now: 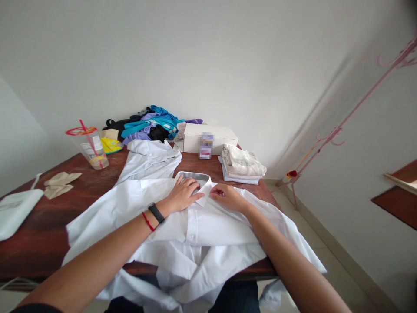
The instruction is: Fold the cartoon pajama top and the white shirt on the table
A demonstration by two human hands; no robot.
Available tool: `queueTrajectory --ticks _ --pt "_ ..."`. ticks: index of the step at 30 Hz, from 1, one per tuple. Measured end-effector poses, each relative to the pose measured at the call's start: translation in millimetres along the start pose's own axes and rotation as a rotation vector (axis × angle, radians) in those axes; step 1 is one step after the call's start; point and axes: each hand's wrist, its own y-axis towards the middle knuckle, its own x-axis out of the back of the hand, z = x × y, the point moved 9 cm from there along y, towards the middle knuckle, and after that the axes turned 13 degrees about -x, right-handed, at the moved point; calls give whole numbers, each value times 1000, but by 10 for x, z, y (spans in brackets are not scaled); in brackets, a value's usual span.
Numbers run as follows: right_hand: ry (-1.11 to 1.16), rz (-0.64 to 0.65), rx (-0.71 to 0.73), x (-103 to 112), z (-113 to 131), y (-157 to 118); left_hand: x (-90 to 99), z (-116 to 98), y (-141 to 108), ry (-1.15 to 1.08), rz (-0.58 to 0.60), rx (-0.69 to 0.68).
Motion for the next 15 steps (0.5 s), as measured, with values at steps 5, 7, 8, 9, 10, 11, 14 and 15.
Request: queueTrajectory --ticks 5,7,8,9,10,11,14,15 --pt "-33 -12 -16 -41 -45 30 -44 73 21 -38 -14 28" --pt "-77 -23 -27 -59 -37 42 -59 119 27 -49 -37 47" --pt "-112 -21 -31 -71 -18 40 -63 139 27 -53 -51 54" --pt "-153 -13 -36 -83 11 28 -67 155 25 -55 -65 58" --pt "-201 -2 -42 -93 49 3 -70 168 22 -56 -78 60" --pt "-255 14 -43 -100 101 -40 -74 178 17 -58 -89 60" --pt "-418 81 11 -110 327 -289 -81 197 4 -65 -115 52" --pt "-459 106 36 -103 398 -405 -82 201 2 -69 -121 48"
